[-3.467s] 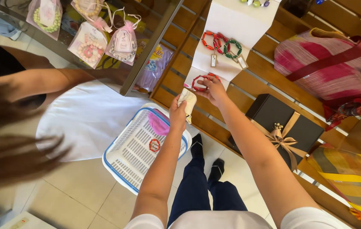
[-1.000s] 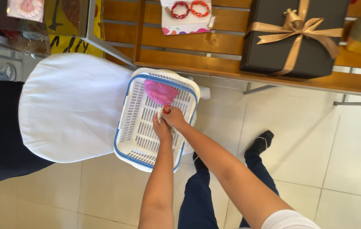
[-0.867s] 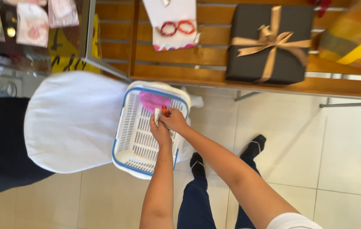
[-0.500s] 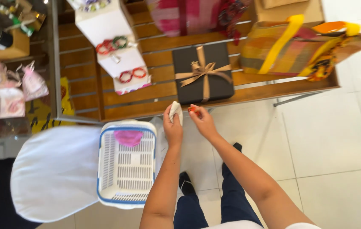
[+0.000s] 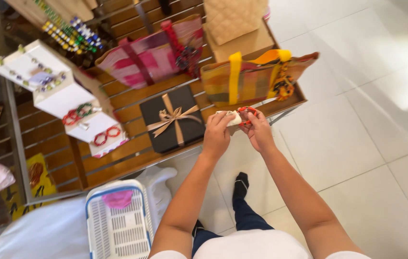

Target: Cleaning and organizing bracelets and necklaces on a shop display shelf.

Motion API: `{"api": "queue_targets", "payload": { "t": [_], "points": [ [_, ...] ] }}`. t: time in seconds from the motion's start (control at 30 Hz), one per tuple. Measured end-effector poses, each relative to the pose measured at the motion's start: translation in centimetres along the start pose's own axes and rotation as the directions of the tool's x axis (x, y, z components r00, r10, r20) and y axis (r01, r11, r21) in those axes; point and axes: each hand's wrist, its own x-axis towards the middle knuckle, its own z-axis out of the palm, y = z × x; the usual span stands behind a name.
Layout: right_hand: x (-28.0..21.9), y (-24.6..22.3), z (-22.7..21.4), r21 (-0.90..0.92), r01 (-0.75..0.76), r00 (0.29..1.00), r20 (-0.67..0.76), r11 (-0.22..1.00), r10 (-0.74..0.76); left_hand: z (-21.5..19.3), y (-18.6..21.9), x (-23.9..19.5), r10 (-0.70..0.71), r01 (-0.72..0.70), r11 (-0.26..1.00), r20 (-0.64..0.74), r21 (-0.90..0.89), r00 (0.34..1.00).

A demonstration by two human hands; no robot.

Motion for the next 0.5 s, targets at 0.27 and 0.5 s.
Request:
{"api": "queue_targets", "payload": {
  "t": [0.27,0.5],
  "points": [
    [-0.8,-9.0,-4.4,0.015,0.045,0.998,0.049,0.999,-0.046,5.7,7.8,7.9,0.143,-0.142,0.989,0.042,-0.034,0.989],
    [-0.5,-12.8,-6.4,0.119,0.044,0.999,-0.005,0.992,-0.043,7.9,9.3,12.1,0.190,-0.183,0.981,0.108,-0.065,0.976]
  ]
}}
